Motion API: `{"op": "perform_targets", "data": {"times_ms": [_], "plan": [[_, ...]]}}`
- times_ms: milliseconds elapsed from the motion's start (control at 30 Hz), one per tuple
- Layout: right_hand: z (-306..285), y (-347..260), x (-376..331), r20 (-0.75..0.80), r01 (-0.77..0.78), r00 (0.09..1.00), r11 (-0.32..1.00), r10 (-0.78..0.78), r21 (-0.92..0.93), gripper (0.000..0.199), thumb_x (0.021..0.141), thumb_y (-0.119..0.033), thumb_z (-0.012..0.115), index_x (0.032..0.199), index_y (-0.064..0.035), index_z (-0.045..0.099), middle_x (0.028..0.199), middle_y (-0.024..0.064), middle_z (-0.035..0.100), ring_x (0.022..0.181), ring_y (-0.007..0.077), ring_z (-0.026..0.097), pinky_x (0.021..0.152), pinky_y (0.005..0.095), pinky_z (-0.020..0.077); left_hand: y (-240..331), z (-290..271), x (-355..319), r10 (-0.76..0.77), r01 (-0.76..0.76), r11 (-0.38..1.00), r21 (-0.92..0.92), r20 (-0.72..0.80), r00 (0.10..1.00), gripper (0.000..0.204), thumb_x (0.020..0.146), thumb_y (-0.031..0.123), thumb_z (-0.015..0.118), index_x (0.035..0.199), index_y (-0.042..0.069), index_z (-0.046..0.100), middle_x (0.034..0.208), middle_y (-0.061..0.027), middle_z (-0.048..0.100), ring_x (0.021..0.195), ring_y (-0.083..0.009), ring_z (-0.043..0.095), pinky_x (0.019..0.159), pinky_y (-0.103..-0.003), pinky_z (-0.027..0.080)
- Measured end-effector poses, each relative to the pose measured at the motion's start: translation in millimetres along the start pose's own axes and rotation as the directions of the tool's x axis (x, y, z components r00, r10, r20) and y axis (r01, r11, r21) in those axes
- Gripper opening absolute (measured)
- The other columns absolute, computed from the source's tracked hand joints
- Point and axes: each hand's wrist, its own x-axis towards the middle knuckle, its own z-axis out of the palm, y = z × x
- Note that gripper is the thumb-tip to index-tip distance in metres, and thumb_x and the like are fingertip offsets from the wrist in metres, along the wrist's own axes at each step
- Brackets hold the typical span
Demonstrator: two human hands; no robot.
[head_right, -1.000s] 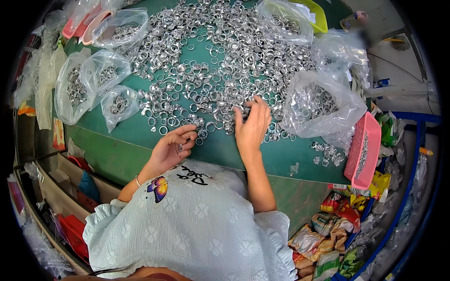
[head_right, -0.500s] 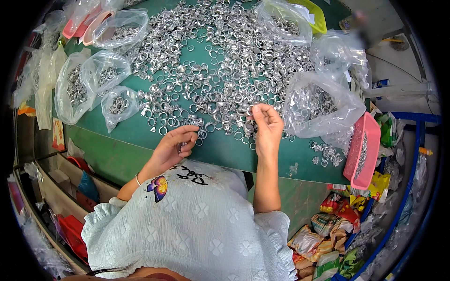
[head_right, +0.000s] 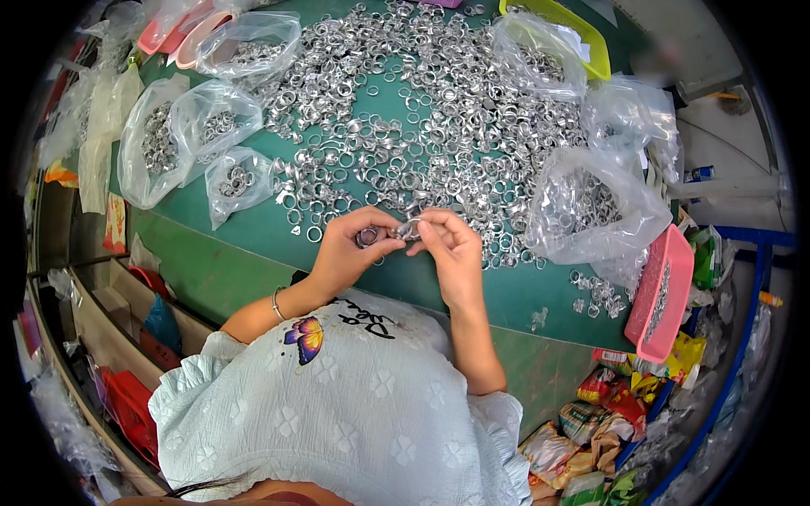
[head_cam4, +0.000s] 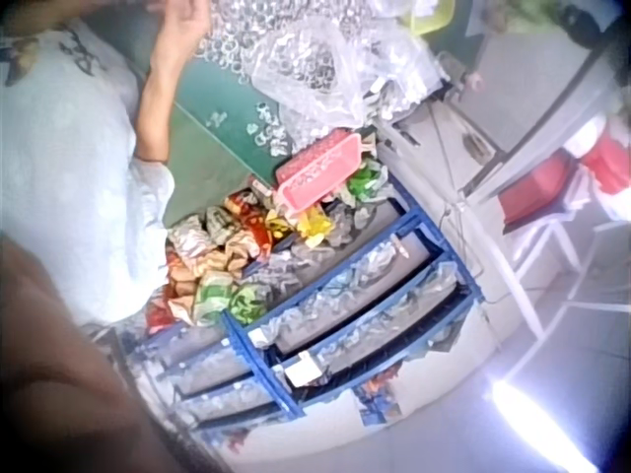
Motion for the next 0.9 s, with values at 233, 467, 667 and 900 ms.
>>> {"op": "perform_targets", "data": {"times_ms": [233, 467, 667, 900], "plan": [[18, -13, -7, 0.064, 0.305, 0.946, 0.808, -0.317, -0.505, 0.007, 0.082, 0.003, 0.056, 0.088, 0.0056, 0.059, 0.087, 0.0072, 0.055, 0.072, 0.0105, 0.055, 0.060, 0.0211, 0.0450, 12, -4, 1, 0.142, -0.141, 0.970, 0.198, 0.007, 0.990, 0.018, 0.070, 0.001, 0.070, 0.084, 0.001, 0.058, 0.079, -0.0062, 0.060, 0.059, -0.0110, 0.049, 0.052, -0.022, 0.039], [19, -17, -5, 0.095, 0.274, 0.961, 0.863, -0.259, -0.424, 0.007, 0.082, 0.003, 0.056, 0.088, 0.0056, 0.060, 0.089, 0.0075, 0.055, 0.070, 0.0097, 0.057, 0.060, 0.0199, 0.0452, 27, -12, 3, -0.037, 0.032, 0.998, 0.061, 0.096, 0.995, 0.028, 0.072, 0.002, 0.069, 0.098, 0.003, 0.061, 0.075, -0.0011, 0.060, 0.058, -0.0055, 0.044, 0.052, -0.020, 0.037], [16, -12, -3, 0.077, 0.276, 0.961, 0.885, -0.267, -0.375, 0.007, 0.082, 0.003, 0.057, 0.088, 0.0055, 0.060, 0.089, 0.0074, 0.055, 0.070, 0.0097, 0.057, 0.061, 0.0193, 0.0449, 12, -16, 5, 0.008, 0.005, 0.997, -0.082, 0.164, 0.986, 0.034, 0.075, 0.003, 0.067, 0.109, 0.002, 0.060, 0.075, -0.0019, 0.058, 0.060, -0.0051, 0.047, 0.053, -0.019, 0.038], [23, -20, -5, 0.203, 0.474, 0.860, 0.588, -0.467, -0.656, 0.009, 0.076, 0.004, 0.061, 0.085, 0.0037, 0.062, 0.081, 0.0107, 0.057, 0.070, 0.0188, 0.057, 0.062, 0.0271, 0.0453, 22, -10, -1, 0.023, -0.021, 0.985, 0.174, -0.008, 1.000, 0.025, 0.075, 0.004, 0.067, 0.099, 0.001, 0.064, 0.074, -0.0001, 0.057, 0.059, -0.0019, 0.046, 0.050, -0.018, 0.038]]}}
